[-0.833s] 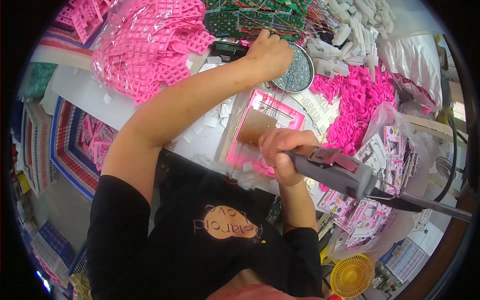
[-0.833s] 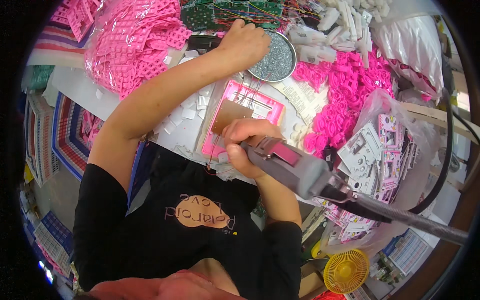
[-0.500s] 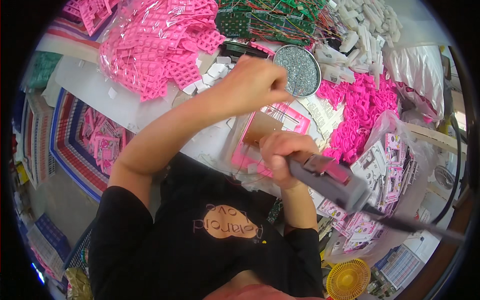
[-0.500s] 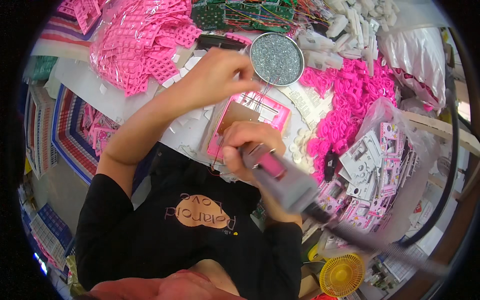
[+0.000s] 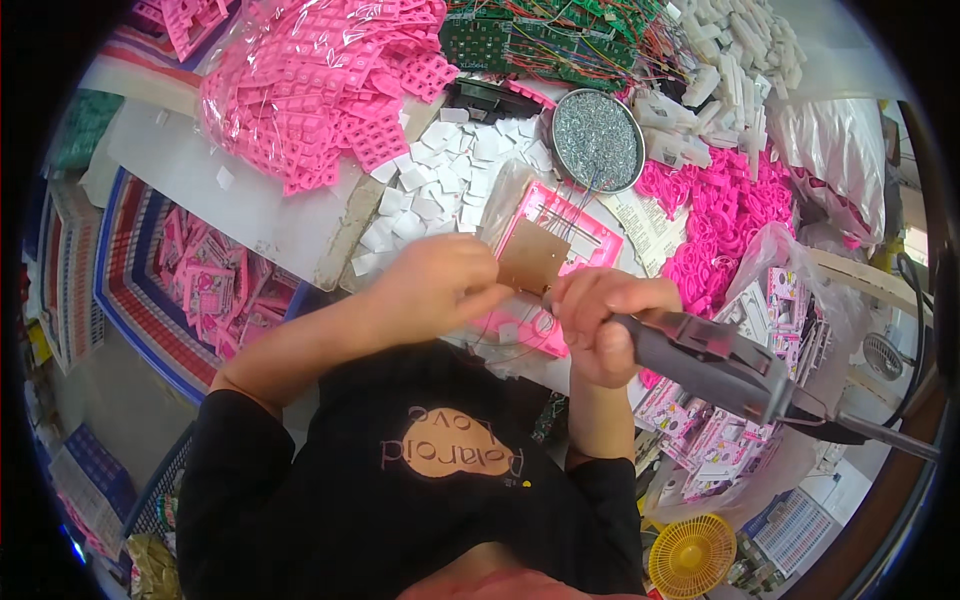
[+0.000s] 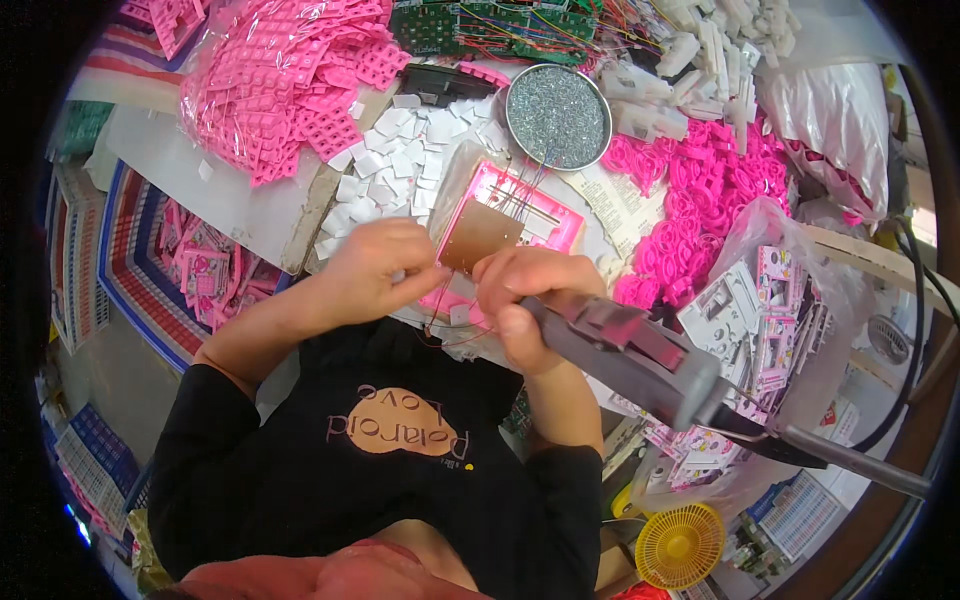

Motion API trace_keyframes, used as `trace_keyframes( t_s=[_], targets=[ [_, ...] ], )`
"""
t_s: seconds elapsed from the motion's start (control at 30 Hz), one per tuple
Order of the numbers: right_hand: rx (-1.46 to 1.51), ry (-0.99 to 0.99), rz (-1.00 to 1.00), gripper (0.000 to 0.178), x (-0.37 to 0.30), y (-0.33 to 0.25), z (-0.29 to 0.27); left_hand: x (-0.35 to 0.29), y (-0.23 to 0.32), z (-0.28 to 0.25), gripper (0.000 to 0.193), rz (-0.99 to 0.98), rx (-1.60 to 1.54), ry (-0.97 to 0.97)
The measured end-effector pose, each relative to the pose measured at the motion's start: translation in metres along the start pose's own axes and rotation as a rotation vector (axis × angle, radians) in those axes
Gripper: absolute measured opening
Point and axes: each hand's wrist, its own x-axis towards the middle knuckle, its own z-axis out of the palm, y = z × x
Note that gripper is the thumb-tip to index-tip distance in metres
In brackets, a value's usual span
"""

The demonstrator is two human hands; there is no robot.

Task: Assembling electronic components and wiring into pink plastic toy housings using a glue gun.

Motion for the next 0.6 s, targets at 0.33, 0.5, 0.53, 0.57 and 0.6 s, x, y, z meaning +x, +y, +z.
trace_keyframes(
  t_s=[0.33, 0.5, 0.53, 0.57, 0.6],
  targets=[
    [0.056, -0.033, -0.031, 0.028, 0.008, -0.022, 0.012, -0.002, 0.011, 0.025, 0.019, -0.037, -0.412, 0.067],
    [0.056, -0.04, 0.009, 0.029, 0.007, -0.023, 0.014, 0.0, 0.006, 0.025, 0.021, 0.155, -0.178, 0.106],
    [0.06, -0.035, 0.014, 0.029, 0.006, -0.023, 0.014, 0.0, 0.005, 0.025, 0.021, 0.197, -0.138, 0.119],
    [0.064, -0.03, 0.019, 0.029, 0.006, -0.022, 0.014, 0.001, 0.005, 0.025, 0.021, 0.223, -0.113, 0.108],
    [0.068, -0.025, 0.023, 0.029, 0.005, -0.022, 0.015, 0.001, 0.004, 0.025, 0.021, 0.248, -0.087, 0.097]
  ],
)
